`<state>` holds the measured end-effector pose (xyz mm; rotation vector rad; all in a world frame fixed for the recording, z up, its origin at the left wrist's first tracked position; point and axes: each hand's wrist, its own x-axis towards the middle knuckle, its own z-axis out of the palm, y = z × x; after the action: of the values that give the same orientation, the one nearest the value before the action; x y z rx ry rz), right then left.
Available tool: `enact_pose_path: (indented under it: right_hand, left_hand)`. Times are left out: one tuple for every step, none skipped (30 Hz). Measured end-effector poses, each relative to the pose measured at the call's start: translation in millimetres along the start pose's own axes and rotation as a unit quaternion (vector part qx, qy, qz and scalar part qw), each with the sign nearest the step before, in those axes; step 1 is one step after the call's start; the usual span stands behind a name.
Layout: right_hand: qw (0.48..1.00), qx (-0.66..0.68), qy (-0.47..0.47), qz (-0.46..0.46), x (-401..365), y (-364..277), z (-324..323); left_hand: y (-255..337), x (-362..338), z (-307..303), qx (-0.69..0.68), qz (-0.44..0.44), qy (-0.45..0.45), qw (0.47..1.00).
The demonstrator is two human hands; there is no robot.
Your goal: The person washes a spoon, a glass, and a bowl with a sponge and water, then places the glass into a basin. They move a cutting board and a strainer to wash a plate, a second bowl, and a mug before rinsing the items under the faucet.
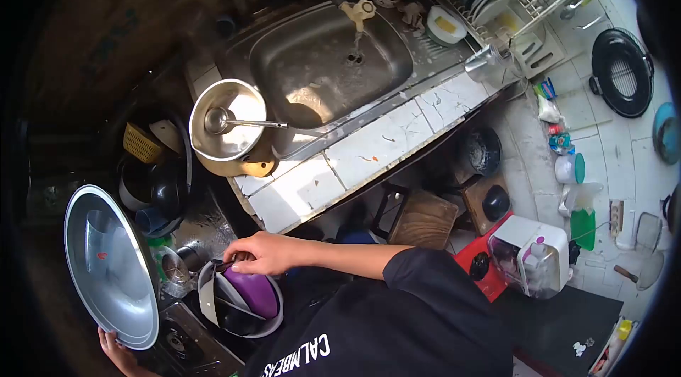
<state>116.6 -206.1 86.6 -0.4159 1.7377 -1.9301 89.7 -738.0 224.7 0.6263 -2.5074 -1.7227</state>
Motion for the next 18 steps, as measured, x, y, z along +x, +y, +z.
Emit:
enact_pose_path:
  right_hand:
    - [0.999, -0.001, 0.024, -0.036, -15.6, -5.0, -7.5]
    - [0.999, 0.012, 0.034, -0.027, -35.2, -15.2, -17.8]
    - [0.997, 0.04, 0.061, -0.021, -58.3, -27.7, -27.9]
    - [0.994, 0.072, 0.087, -0.015, -82.8, -39.2, -35.8]
    - [0.992, 0.086, 0.094, -0.01, -109.9, -47.0, -46.9]
    - [0.989, 0.093, 0.115, -0.015, -138.9, -52.8, -58.5]
    - [0.984, 0.109, 0.139, -0.024, -167.7, -57.3, -66.9]
    - [0.978, 0.125, 0.166, -0.033, -193.0, -57.5, -71.3]
    - [0.949, 0.045, 0.281, -0.135, -209.4, -49.3, -70.5]
    - [0.948, 0.092, 0.288, -0.097, -243.5, -47.5, -73.0]
    - [0.941, 0.066, 0.321, -0.084, -272.2, -47.0, -76.4]
    - [0.932, 0.041, 0.353, -0.071, -297.9, -46.2, -77.0]
    - [0.924, 0.066, 0.375, -0.037, -325.6, -50.9, -77.3]
    - [0.914, 0.089, 0.397, -0.005, -351.2, -55.1, -75.9]
    - [0.889, 0.113, 0.444, -0.007, -370.8, -45.0, -70.4]
    - [0.863, 0.075, 0.5, 0.007, -388.2, -23.2, -63.9]
    - [0.808, 0.027, 0.588, -0.029, -399.7, 8.8, -56.3]
    - [0.766, 0.084, 0.636, -0.028, -416.0, 20.6, -48.8]
  left_hand:
    - [31.4, -23.6, 47.3, 0.053, 0.027, 0.004, 0.998]
    - [68.1, -56.1, 99.3, 0.106, 0.057, 0.01, 0.993]
    - [94.0, -81.7, 144.1, 0.094, 0.051, -0.01, 0.994]
    - [100.4, -91.7, 168.1, 0.095, 0.069, -0.038, 0.992]
    - [113.1, -107.4, 202.5, 0.081, 0.102, -0.078, 0.988]
    - [122.0, -120.7, 236.2, 0.061, 0.134, -0.117, 0.982]
    - [124.2, -121.1, 247.0, 0.124, 0.11, -0.131, 0.977]
    - [125.5, -120.1, 262.9, 0.131, 0.118, -0.154, 0.972]
    - [130.1, -123.0, 285.7, 0.132, 0.117, -0.186, 0.967]
    - [133.0, -124.5, 309.0, 0.133, 0.116, -0.218, 0.96]
    - [123.9, -118.9, 335.8, 0.04, 0.155, -0.342, 0.926]
    - [132.6, -129.2, 366.4, 0.055, 0.169, -0.397, 0.9]
    - [136.1, -141.8, 397.0, 0.056, 0.173, -0.404, 0.896]
    - [134.6, -153.7, 427.4, 0.056, 0.178, -0.411, 0.892]
    - [135.3, -168.6, 457.3, 0.064, 0.185, -0.425, 0.884]
    - [133.0, -176.0, 483.4, 0.106, 0.177, -0.453, 0.867]
    - [135.7, -190.9, 505.9, 0.181, 0.135, -0.459, 0.859]
    - [122.4, -205.1, 534.9, 0.085, 0.106, -0.533, 0.835]
